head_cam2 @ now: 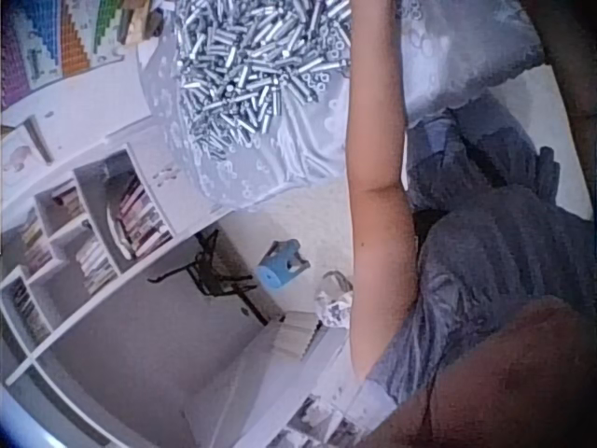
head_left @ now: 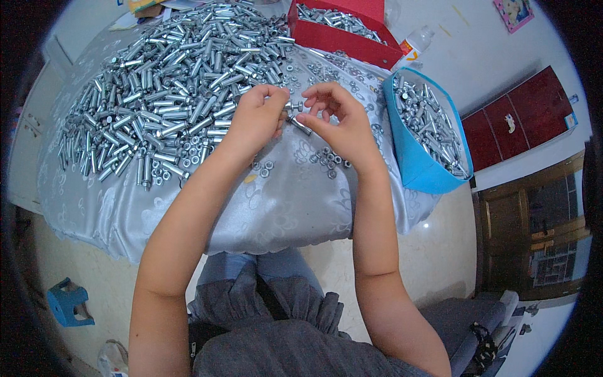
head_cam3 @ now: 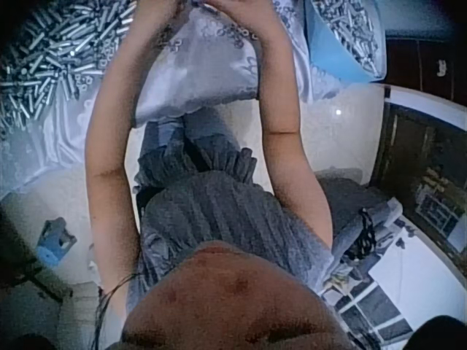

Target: The person sits on a stool at a table and repeatedly picks up metal bolts and washers, screwing the washers onto the bolts by hand. The person handles the fasteners one at a time, placing the assembled units into a blue container on the right side of the table.

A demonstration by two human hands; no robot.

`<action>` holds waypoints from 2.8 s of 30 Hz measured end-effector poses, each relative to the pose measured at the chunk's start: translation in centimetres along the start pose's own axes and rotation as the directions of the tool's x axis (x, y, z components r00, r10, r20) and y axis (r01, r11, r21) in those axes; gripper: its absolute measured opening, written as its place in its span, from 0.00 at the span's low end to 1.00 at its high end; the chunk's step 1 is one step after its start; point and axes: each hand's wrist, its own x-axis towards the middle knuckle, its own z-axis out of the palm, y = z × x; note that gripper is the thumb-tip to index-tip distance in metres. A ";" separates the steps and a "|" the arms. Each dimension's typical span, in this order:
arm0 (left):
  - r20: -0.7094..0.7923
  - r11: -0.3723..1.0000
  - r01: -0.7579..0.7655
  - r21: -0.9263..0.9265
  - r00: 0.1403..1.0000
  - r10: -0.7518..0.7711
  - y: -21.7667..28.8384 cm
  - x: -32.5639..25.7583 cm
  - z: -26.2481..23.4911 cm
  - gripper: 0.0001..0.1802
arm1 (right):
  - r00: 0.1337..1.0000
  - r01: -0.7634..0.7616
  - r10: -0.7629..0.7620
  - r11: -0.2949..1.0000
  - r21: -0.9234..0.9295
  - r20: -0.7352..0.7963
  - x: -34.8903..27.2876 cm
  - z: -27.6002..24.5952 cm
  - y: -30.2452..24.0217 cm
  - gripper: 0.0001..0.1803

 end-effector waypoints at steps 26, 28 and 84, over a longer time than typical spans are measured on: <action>0.040 0.999 0.035 0.012 0.999 -0.035 0.5 -0.3 0.0 0.14 | 0.996 -0.045 0.037 0.993 -0.106 -0.079 -0.2 0.3 -0.4 0.09; 0.040 0.999 0.032 0.003 0.999 -0.032 0.4 -0.3 0.0 0.14 | 0.999 -0.008 0.009 1.000 0.003 -0.043 -0.2 0.7 -0.3 0.09; -0.119 0.965 -0.096 0.243 0.985 0.128 0.2 0.3 0.0 0.16 | 0.983 0.152 -0.120 0.957 -0.249 0.141 0.0 1.0 -1.2 0.14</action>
